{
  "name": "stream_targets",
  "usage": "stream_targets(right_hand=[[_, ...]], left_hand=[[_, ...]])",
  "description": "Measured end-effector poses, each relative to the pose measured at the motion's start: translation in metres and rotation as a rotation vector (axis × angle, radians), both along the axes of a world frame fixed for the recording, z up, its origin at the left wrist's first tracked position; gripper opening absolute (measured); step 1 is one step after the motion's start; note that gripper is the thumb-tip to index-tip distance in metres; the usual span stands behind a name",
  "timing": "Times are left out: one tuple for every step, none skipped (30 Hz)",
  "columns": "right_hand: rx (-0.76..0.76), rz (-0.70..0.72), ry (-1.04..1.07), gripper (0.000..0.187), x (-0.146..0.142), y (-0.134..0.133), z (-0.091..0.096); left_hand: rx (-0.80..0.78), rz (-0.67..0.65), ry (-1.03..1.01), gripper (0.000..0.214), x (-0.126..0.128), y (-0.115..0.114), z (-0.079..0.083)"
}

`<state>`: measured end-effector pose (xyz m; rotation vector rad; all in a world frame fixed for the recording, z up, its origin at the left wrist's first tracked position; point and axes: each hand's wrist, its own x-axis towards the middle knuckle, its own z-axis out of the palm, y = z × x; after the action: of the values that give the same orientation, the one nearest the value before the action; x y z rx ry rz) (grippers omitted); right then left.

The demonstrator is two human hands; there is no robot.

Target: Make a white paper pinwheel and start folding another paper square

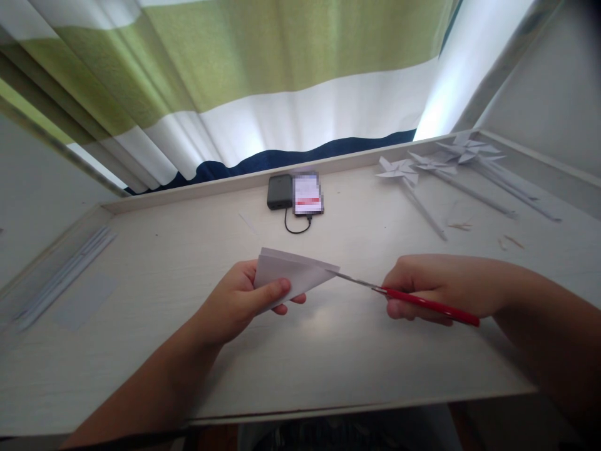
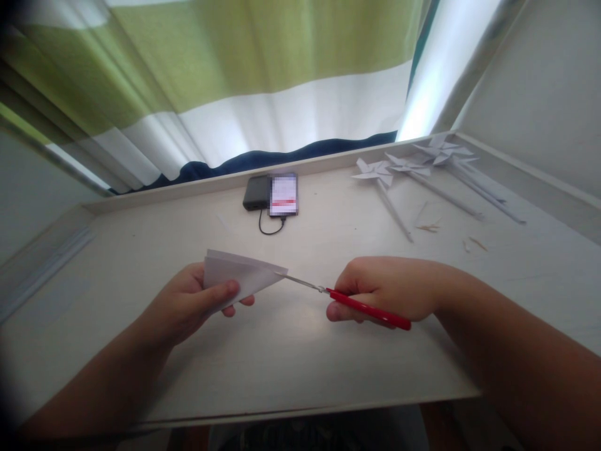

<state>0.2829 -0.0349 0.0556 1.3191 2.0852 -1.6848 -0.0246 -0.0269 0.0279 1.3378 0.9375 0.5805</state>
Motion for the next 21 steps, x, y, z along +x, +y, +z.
stream_targets(right_hand=[[0.002, -0.001, 0.001, 0.043, -0.0003, 0.0001, 0.0000], [-0.001, -0.005, 0.001, 0.043, -0.0006, 0.0002, 0.0002], [-0.007, -0.009, 0.000, 0.042, -0.0009, 0.0003, 0.0004], [-0.016, -0.012, 0.001, 0.041, -0.0011, 0.0003, 0.0006], [-0.023, -0.016, 0.003, 0.041, -0.0012, 0.0003, 0.0009], [-0.029, -0.016, 0.009, 0.042, -0.0013, 0.0003, 0.0012], [-0.035, -0.013, 0.018, 0.042, -0.0013, 0.0001, 0.0013], [-0.035, -0.013, 0.028, 0.042, -0.0012, -0.0001, 0.0012], [-0.031, -0.014, 0.036, 0.042, -0.0011, -0.0004, 0.0009], [-0.027, -0.014, 0.041, 0.041, -0.0009, -0.0007, 0.0005], [-0.022, -0.017, 0.040, 0.041, -0.0008, -0.0009, 0.0000], [-0.019, -0.018, 0.034, 0.041, -0.0007, -0.0010, -0.0005], [-0.015, -0.020, 0.024, 0.041, -0.0007, -0.0011, -0.0009], [-0.011, -0.018, 0.014, 0.041, -0.0009, -0.0011, -0.0012], [-0.009, -0.014, 0.005, 0.041, -0.0011, -0.0010, -0.0012], [-0.002, -0.013, -0.003, 0.042, -0.0013, -0.0008, -0.0012], [0.006, -0.010, -0.009, 0.042, -0.0016, -0.0007, -0.0010], [0.013, -0.009, -0.013, 0.042, -0.0019, -0.0005, -0.0009], [0.021, -0.008, -0.018, 0.042, -0.0021, -0.0004, -0.0008], [0.027, -0.005, -0.023, 0.043, -0.0021, -0.0002, -0.0009], [0.033, -0.003, -0.027, 0.043, -0.0021, -0.0001, -0.0012]], left_hand=[[-0.002, 0.004, 0.003, 0.031, 0.0000, 0.0001, -0.0002], [-0.003, 0.006, 0.007, 0.031, 0.0002, 0.0001, -0.0001], [-0.002, 0.006, 0.009, 0.031, 0.0006, 0.0000, 0.0003], [0.000, 0.005, 0.009, 0.030, 0.0010, -0.0003, 0.0009], [0.004, 0.002, 0.009, 0.029, 0.0016, -0.0006, 0.0018], [0.012, 0.004, 0.013, 0.027, 0.0022, -0.0010, 0.0027], [0.018, 0.002, 0.017, 0.025, 0.0028, -0.0014, 0.0037], [0.022, 0.004, 0.022, 0.023, 0.0032, -0.0018, 0.0044], [0.022, 0.006, 0.023, 0.022, 0.0035, -0.0020, 0.0049], [0.021, 0.010, 0.022, 0.021, 0.0035, -0.0021, 0.0051], [0.017, 0.015, 0.018, 0.021, 0.0034, -0.0021, 0.0048], [0.012, 0.017, 0.014, 0.022, 0.0031, -0.0019, 0.0043], [0.009, 0.019, 0.011, 0.022, 0.0027, -0.0016, 0.0037], [0.007, 0.022, 0.014, 0.023, 0.0023, -0.0013, 0.0030], [0.004, 0.018, 0.016, 0.023, 0.0019, -0.0010, 0.0023], [0.004, 0.018, 0.020, 0.023, 0.0015, -0.0007, 0.0017], [0.004, 0.017, 0.022, 0.023, 0.0011, -0.0005, 0.0012], [0.006, 0.016, 0.023, 0.023, 0.0008, -0.0004, 0.0009], [0.008, 0.017, 0.026, 0.023, 0.0006, -0.0004, 0.0006], [0.009, 0.019, 0.029, 0.023, 0.0004, -0.0004, 0.0005], [0.009, 0.021, 0.031, 0.023, 0.0004, -0.0005, 0.0005]])
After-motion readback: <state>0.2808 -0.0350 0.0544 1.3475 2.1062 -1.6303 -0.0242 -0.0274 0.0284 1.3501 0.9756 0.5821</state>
